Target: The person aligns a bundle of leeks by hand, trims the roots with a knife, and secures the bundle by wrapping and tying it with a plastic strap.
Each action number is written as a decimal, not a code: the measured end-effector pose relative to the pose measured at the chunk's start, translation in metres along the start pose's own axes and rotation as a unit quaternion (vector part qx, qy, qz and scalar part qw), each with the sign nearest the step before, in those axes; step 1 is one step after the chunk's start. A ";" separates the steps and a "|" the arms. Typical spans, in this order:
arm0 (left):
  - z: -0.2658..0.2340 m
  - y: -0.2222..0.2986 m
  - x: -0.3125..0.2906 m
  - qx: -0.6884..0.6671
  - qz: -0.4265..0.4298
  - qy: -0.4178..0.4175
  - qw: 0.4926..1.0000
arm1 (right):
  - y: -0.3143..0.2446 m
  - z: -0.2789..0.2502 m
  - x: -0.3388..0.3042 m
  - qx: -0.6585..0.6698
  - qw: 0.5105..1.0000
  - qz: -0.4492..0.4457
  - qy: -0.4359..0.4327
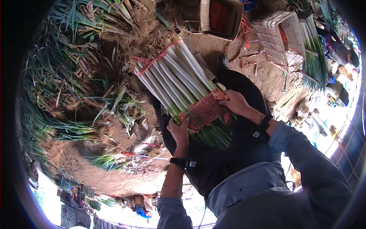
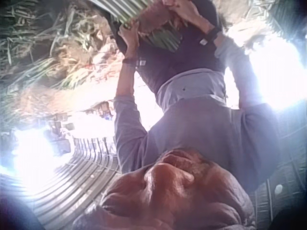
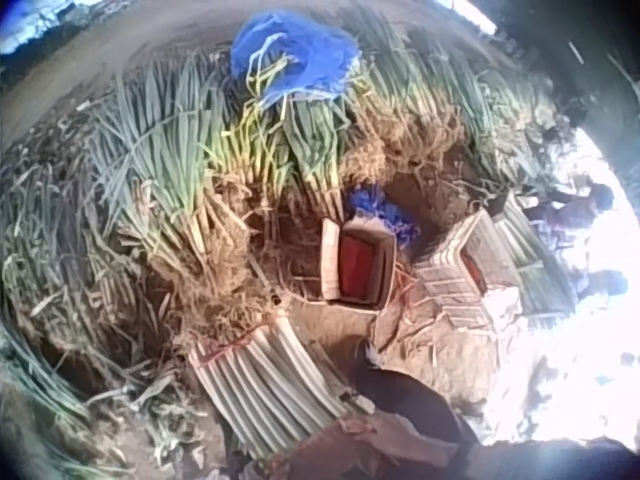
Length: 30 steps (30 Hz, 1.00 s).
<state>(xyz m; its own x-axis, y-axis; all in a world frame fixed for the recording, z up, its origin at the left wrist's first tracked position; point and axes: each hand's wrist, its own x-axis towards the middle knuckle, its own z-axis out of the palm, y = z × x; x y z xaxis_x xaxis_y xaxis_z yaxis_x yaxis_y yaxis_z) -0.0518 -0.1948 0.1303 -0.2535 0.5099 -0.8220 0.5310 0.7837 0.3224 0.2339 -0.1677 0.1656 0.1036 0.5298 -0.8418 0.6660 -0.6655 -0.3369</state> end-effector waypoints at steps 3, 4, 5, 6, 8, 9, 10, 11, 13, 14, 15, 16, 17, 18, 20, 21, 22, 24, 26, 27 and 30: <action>-0.001 0.002 -0.006 0.011 -0.012 0.010 1.000 | 0.002 0.001 -0.008 0.031 0.999 -0.002 0.020; 0.000 0.003 -0.007 0.012 -0.014 0.007 1.000 | 0.002 0.004 -0.013 0.011 0.997 -0.038 0.062; -0.001 0.005 -0.008 0.014 0.025 0.031 0.999 | 0.003 0.006 -0.017 -0.009 0.992 -0.075 0.103; -0.002 0.007 -0.009 0.016 0.064 0.056 0.996 | 0.001 0.007 -0.020 -0.008 0.992 -0.072 0.103; -0.005 0.010 -0.011 0.111 0.192 0.100 0.970 | -0.002 0.006 -0.026 0.016 0.999 -0.030 0.013; 0.001 0.030 -0.013 0.102 0.273 0.057 0.955 | 0.009 -0.001 -0.027 0.011 0.999 -0.022 0.021; 0.002 0.042 -0.015 0.098 0.349 0.020 0.932 | 0.019 -0.001 -0.026 0.027 0.999 -0.039 -0.011; 0.009 0.051 -0.012 0.097 0.351 0.016 0.931 | 0.029 -0.001 -0.026 0.043 0.997 -0.054 -0.043; 0.015 0.064 0.002 0.154 0.429 -0.050 0.889 | 0.028 0.001 -0.016 0.108 0.993 -0.028 0.033; 0.016 0.070 0.010 0.158 0.428 -0.049 0.888 | 0.027 0.001 -0.009 0.168 0.980 -0.001 0.110; 0.018 0.072 0.018 0.139 0.430 -0.063 0.890 | 0.024 0.006 -0.002 0.171 0.979 0.004 0.108; 0.023 0.076 0.024 0.116 0.434 -0.077 0.890 | 0.021 0.009 0.007 0.113 0.990 -0.024 0.086; 0.026 0.078 0.028 0.105 0.460 -0.084 0.878 | 0.019 0.011 0.014 0.054 0.995 -0.052 0.061; 0.030 0.085 0.029 0.104 0.461 -0.088 0.877 | 0.023 0.013 0.020 0.055 0.995 -0.047 0.063; 0.038 0.101 0.033 0.125 0.497 -0.112 0.851 | 0.033 0.017 0.027 0.022 0.994 -0.076 0.080; 0.037 0.102 0.033 0.141 0.479 -0.123 0.858 | 0.029 0.018 0.027 0.027 0.994 -0.074 0.075; 0.037 0.104 0.036 0.146 0.474 -0.126 0.859 | 0.027 0.017 0.027 0.020 0.997 -0.056 0.052; 0.041 0.111 0.043 0.161 0.507 -0.113 0.839 | 0.025 0.019 0.027 0.012 0.999 -0.038 0.030; 0.045 0.118 0.045 0.195 0.501 -0.128 0.833 | 0.026 0.023 0.026 0.015 0.996 -0.056 0.061; 0.045 0.117 0.046 0.232 0.492 -0.144 0.827 | 0.027 0.024 0.027 0.017 0.997 -0.055 0.059; 0.053 0.118 0.050 0.264 0.471 -0.163 0.826 | 0.034 0.021 0.031 0.004 0.998 -0.059 0.020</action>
<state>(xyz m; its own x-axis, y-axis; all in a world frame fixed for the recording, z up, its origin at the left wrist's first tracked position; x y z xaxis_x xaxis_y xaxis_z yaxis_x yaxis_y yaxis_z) 0.0407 -0.0959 0.1029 0.6588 0.6145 -0.4340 0.6689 -0.2145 0.7117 0.2441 -0.1853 0.1187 0.0547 0.6247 -0.7789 0.6686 -0.6023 -0.4361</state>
